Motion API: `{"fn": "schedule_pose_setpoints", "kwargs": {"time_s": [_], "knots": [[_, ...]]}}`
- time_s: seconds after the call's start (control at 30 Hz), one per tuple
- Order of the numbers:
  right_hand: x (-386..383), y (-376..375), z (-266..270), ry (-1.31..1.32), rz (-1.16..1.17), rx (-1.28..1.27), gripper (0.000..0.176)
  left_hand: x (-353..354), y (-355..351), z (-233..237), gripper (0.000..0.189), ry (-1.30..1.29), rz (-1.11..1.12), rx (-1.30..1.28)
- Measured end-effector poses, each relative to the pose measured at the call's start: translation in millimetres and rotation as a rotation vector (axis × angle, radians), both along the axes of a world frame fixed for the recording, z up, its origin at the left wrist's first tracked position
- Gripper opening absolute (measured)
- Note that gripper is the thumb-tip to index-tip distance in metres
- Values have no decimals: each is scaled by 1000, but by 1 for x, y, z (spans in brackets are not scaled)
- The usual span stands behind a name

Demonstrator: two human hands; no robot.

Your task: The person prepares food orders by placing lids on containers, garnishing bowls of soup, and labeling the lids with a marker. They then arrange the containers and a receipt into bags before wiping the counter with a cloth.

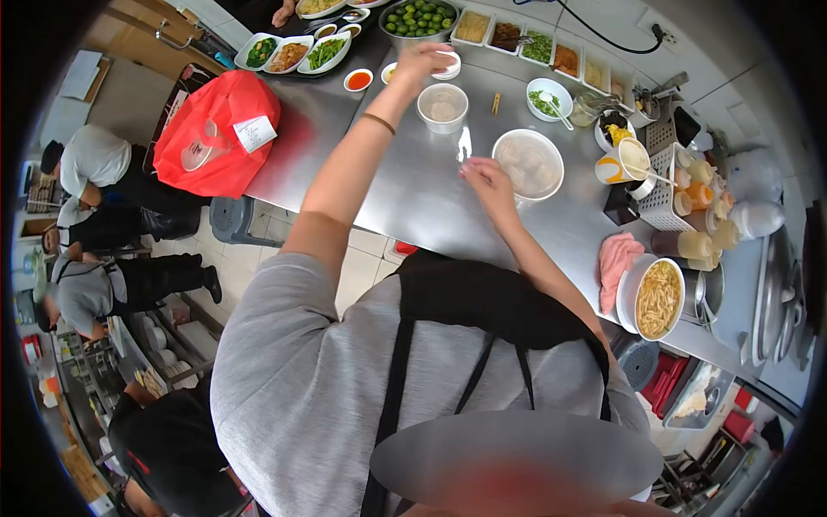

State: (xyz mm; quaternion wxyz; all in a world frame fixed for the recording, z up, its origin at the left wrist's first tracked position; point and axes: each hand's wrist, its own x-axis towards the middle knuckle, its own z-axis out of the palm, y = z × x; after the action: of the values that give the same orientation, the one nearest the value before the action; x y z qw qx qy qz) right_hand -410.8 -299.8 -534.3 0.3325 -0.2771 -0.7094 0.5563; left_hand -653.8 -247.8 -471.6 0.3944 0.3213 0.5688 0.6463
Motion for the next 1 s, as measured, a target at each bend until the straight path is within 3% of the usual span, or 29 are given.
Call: {"fn": "schedule_pose_setpoints", "kwargs": {"time_s": [0.13, 0.23, 0.3, 0.33, 0.4, 0.47, 0.6, 0.7, 0.77, 0.83, 0.87, 0.93, 0.97, 1.0], "knots": [[-51, 19, -27, -38, -104, -140, 25, -45, 20, -37, 30, 253, 71, -34], [-66, 30, -64, -164, -163, -111, 29, -64, 31, -84, 33, 253, 90, -128], [-65, 33, -82, -234, -77, -63, 30, -66, 30, -101, 35, 209, 10, -142], [-66, 34, -83, -239, -88, -69, 30, -57, 22, -95, 34, 175, -84, -299], [-66, 30, -87, -262, -105, 175, 30, -52, 16, -100, 33, 132, -192, -468], [-65, 33, -64, -369, -57, 158, 27, -51, 8, -114, 29, -67, -493, -563], [-70, 39, -52, -576, -26, 268, 32, -45, -1, -127, 27, -9, -508, -592], [-71, 39, -50, -670, 3, 384, 37, -43, -7, -131, 23, 191, -486, -578], [-73, 40, -56, -687, -23, 431, 37, -48, -9, -148, 17, 344, -393, -414], [-67, 34, -58, -709, -61, 475, 37, -51, -12, -161, 15, 375, -323, -405], [-63, 30, -53, -689, -35, 426, 37, -47, -11, -152, 15, 400, -222, -399], [-49, 15, -43, -628, 11, 311, 32, -36, -21, -117, 21, 181, -85, -533], [-36, 6, -30, -630, -6, 308, 32, -33, -28, -99, 21, 186, -101, -530], [-21, -2, -13, -454, 101, 219, 29, -33, -35, -82, 24, 191, -158, -557]]}}
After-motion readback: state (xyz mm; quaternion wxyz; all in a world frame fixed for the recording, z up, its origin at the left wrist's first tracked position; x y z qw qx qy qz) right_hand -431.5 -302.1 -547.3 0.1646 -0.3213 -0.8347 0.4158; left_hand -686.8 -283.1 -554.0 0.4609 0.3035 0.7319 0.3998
